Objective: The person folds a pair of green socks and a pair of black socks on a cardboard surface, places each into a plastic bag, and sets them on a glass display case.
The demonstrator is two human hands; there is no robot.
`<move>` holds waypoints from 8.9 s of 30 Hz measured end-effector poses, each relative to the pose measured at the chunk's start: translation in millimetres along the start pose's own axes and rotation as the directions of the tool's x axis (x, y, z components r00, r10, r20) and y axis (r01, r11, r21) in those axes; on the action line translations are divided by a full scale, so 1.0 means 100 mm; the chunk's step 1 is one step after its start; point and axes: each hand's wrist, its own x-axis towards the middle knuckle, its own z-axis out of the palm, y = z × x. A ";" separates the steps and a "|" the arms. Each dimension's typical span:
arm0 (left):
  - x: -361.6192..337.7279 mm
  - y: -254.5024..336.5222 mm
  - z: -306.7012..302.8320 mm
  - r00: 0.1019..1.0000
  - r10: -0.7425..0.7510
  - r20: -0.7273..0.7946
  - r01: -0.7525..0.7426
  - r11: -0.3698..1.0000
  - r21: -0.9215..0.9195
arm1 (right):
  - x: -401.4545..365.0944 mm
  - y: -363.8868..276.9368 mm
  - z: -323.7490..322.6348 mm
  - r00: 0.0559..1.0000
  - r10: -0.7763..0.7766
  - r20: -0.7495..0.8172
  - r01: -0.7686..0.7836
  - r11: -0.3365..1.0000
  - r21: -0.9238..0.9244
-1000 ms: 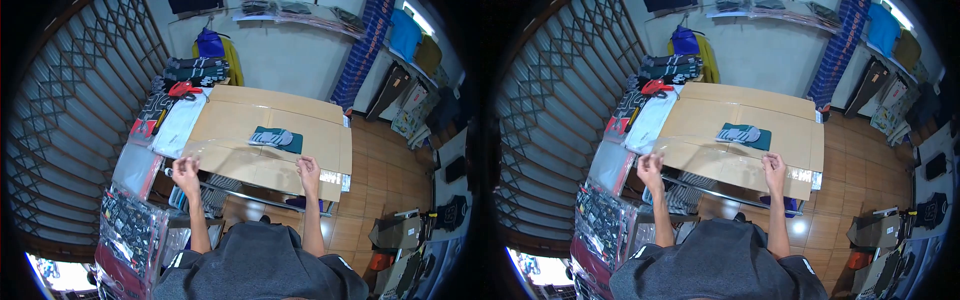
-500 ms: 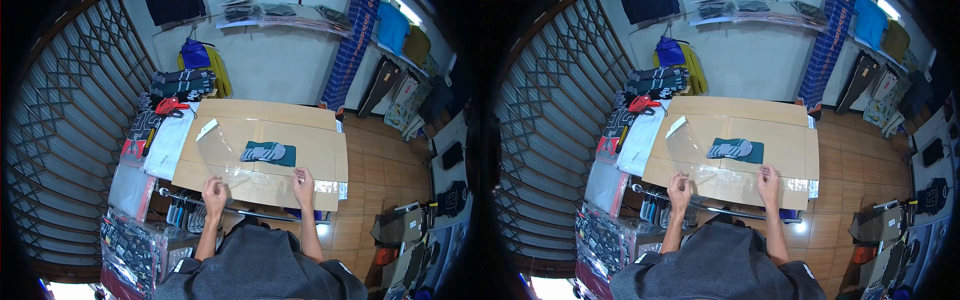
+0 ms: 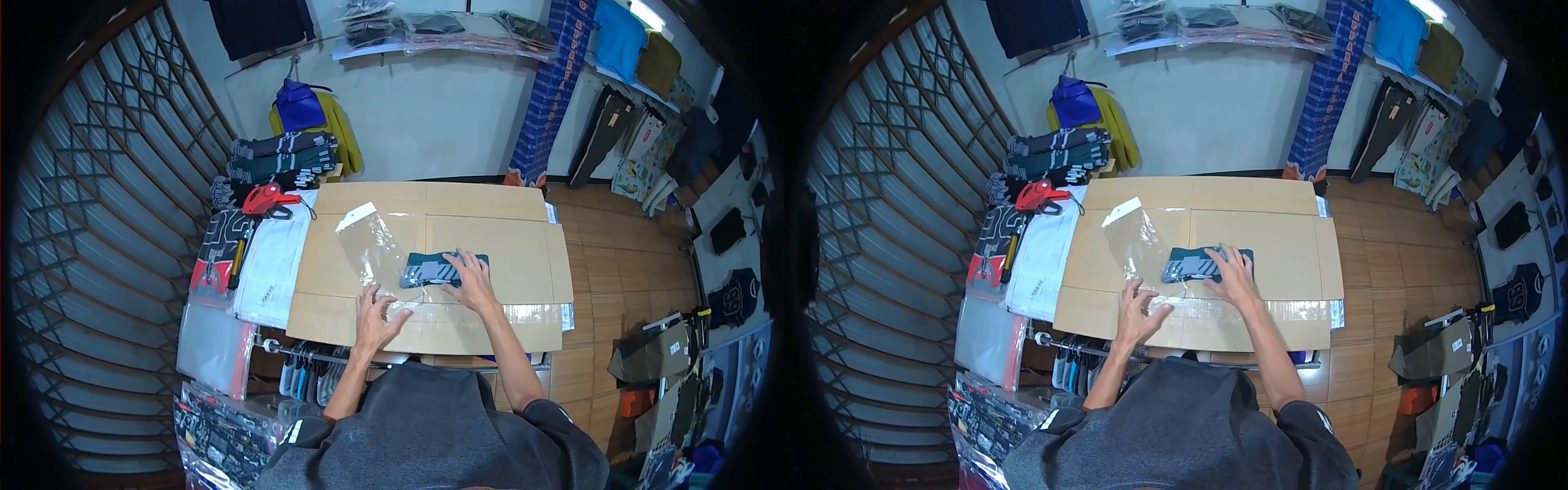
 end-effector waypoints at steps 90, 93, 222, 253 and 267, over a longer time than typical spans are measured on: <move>0.75 -0.35 0.36 0.984 0.092 -0.153 -0.139 0.932 -0.334 | -0.12 -0.77 0.70 0.959 0.161 -0.234 -0.163 0.987 0.011; 0.68 -0.24 0.30 0.988 0.041 -0.147 -0.078 0.965 -0.250 | -0.26 -0.71 0.62 0.948 0.138 -0.287 -0.126 0.990 0.062; 0.80 -0.43 0.34 0.986 -0.165 -0.026 0.144 0.921 -0.363 | 0.24 0.21 0.61 0.944 0.308 0.119 -0.308 0.693 0.652; 0.74 -0.35 0.40 0.993 0.061 -0.105 -0.084 0.969 -0.231 | 0.26 -0.18 0.77 0.825 0.495 -0.273 -0.356 0.830 0.429; 0.65 -0.20 0.32 0.990 0.058 -0.128 -0.101 0.929 -0.357 | -0.04 -0.27 0.17 0.997 0.076 -0.011 -0.065 0.913 0.404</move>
